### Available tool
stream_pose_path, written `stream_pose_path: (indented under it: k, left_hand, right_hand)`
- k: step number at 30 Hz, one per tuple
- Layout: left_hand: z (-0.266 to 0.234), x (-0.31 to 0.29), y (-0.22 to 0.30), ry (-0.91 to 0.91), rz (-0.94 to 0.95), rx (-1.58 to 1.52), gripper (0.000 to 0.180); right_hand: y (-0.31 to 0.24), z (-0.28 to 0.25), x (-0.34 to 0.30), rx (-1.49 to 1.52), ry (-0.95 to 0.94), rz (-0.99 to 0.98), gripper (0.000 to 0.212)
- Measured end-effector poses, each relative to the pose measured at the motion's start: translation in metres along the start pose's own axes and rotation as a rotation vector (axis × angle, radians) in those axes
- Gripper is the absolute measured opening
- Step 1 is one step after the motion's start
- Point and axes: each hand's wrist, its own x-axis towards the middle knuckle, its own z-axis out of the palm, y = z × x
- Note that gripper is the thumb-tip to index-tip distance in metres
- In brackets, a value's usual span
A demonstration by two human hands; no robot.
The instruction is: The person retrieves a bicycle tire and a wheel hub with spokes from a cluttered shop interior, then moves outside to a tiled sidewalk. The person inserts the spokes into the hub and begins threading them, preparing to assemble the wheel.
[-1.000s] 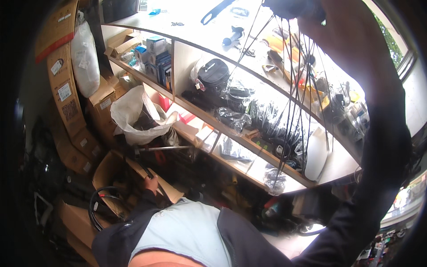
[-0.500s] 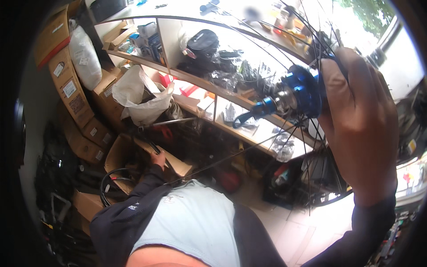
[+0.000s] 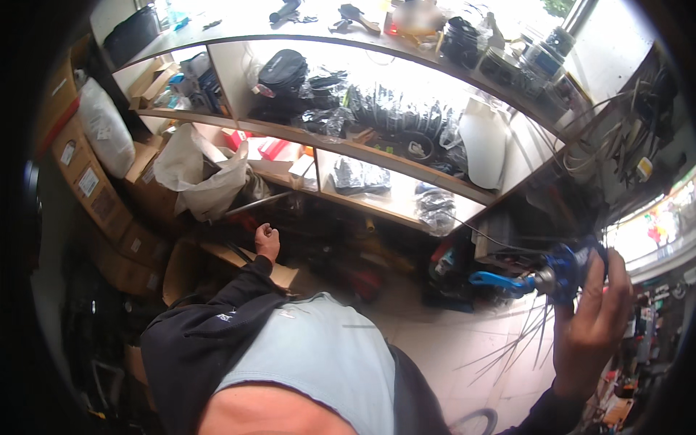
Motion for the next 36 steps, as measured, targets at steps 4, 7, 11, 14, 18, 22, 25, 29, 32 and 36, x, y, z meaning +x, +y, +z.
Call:
stream_pose_path:
  k: [4, 7, 11, 14, 18, 22, 25, 29, 32, 36]
  left_hand:
    - [0.042, -0.007, 0.009, -0.228, -0.097, -0.223, 0.036]
    - [0.039, -0.011, 0.011, -0.397, -0.196, -0.266, 0.036]
    - [0.026, -0.020, 0.014, -0.462, -0.404, -0.257, 0.039]
    - [0.035, -0.024, 0.006, -0.529, -0.437, -0.225, 0.037]
    - [0.070, -0.038, 0.020, -0.640, -0.445, -0.164, 0.034]
    - [0.100, -0.059, 0.038, -0.674, -0.444, -0.124, 0.031]
    - [0.125, -0.084, 0.054, -0.683, -0.422, -0.079, 0.031]
    - [0.165, -0.134, 0.079, -0.674, -0.380, -0.056, 0.031]
    - [0.184, -0.184, 0.100, -0.591, -0.366, -0.005, 0.030]
    - [0.232, -0.227, 0.123, -0.756, -0.207, 0.160, 0.022]
  right_hand:
    - [0.012, -0.030, -0.073, -0.149, -0.116, 0.257, 0.053]
    - [0.018, -0.033, -0.123, -0.153, -0.192, 0.517, 0.060]
    - [0.040, -0.025, -0.163, -0.236, -0.319, 0.647, 0.058]
    - [0.061, -0.020, -0.206, -0.205, -0.362, 0.789, 0.058]
    - [0.093, -0.010, -0.268, -0.216, -0.471, 0.894, 0.058]
    - [0.122, 0.028, -0.335, -0.303, -0.558, 0.983, 0.055]
    - [0.146, 0.055, -0.382, -0.278, -0.615, 1.017, 0.055]
    - [0.189, 0.100, -0.468, -0.291, -0.632, 1.008, 0.056]
    - [0.220, 0.131, -0.507, -0.292, -0.627, 0.995, 0.055]
    - [0.267, 0.153, -0.571, -0.232, -0.619, 1.018, 0.056]
